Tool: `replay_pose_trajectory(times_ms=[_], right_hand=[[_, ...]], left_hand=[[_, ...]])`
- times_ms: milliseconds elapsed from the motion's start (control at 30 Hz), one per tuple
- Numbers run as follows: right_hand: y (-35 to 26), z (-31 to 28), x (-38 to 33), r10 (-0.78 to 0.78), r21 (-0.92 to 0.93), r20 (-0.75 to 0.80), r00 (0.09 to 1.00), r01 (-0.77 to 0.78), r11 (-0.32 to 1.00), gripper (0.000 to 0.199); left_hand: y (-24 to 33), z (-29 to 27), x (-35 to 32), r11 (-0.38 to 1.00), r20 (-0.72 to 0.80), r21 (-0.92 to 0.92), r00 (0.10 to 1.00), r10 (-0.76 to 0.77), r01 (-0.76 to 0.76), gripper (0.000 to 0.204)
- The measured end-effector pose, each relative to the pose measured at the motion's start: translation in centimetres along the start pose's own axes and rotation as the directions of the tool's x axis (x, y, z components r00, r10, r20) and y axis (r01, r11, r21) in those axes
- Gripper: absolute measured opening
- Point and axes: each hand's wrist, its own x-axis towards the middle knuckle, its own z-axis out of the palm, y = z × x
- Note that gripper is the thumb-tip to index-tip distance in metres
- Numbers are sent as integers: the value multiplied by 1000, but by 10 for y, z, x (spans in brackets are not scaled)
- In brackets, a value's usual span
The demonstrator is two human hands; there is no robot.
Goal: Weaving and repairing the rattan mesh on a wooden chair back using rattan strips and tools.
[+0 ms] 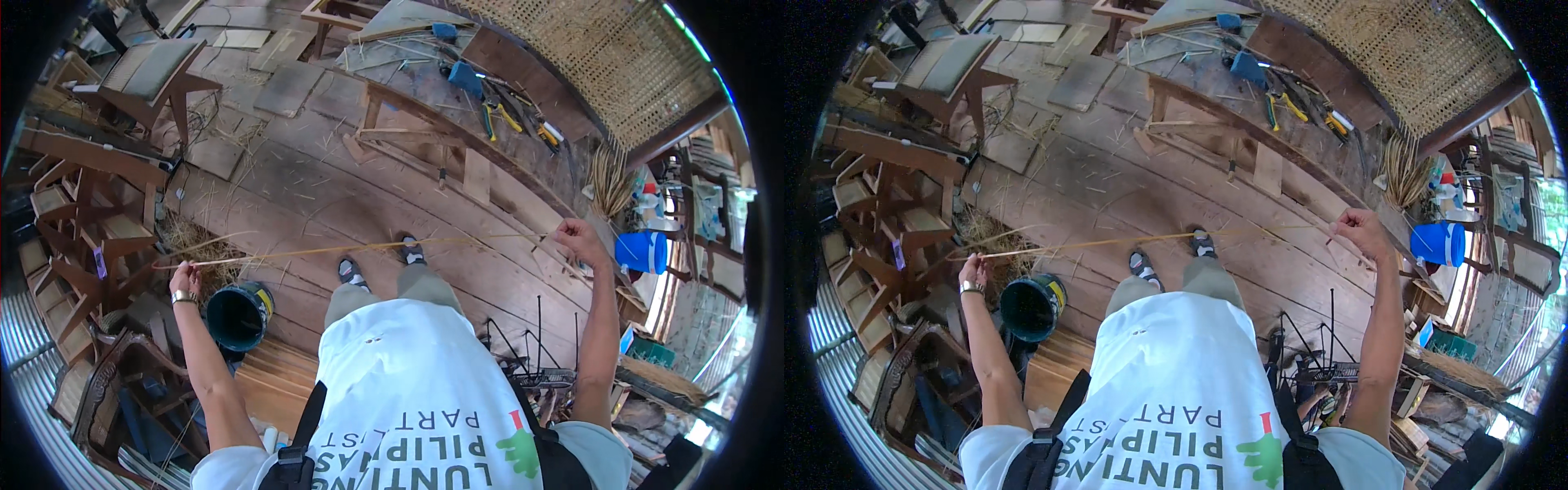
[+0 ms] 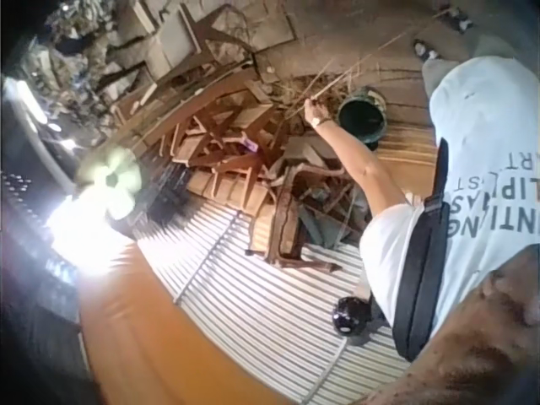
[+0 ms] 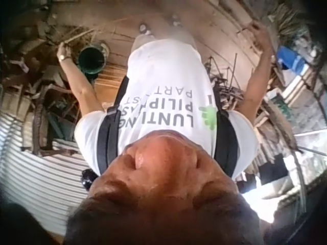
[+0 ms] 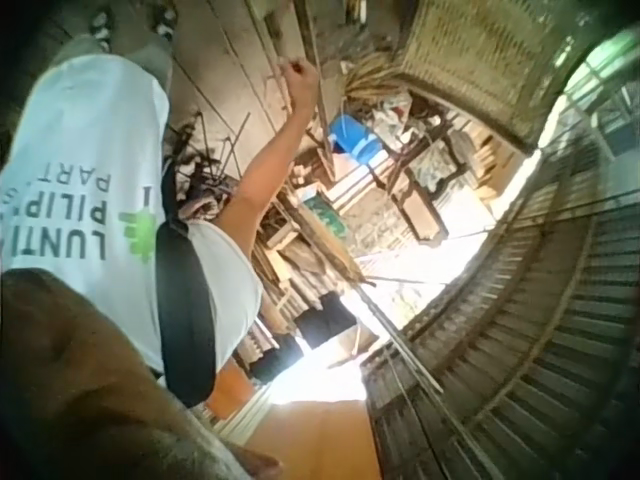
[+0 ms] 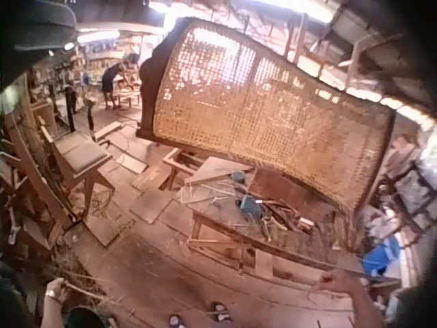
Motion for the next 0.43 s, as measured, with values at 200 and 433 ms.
replay_pose_trajectory(times_ms=[200,433], right_hand=[[62,51,48,82,-268,-407,910,-205,941,32],[-86,257,118,-316,-113,-91,944,305,946,69]], left_hand=[[0,55,-24,975,209,-203,969,131,-88,12],[-197,321,-38,956,513,227,857,44,-185,30]])
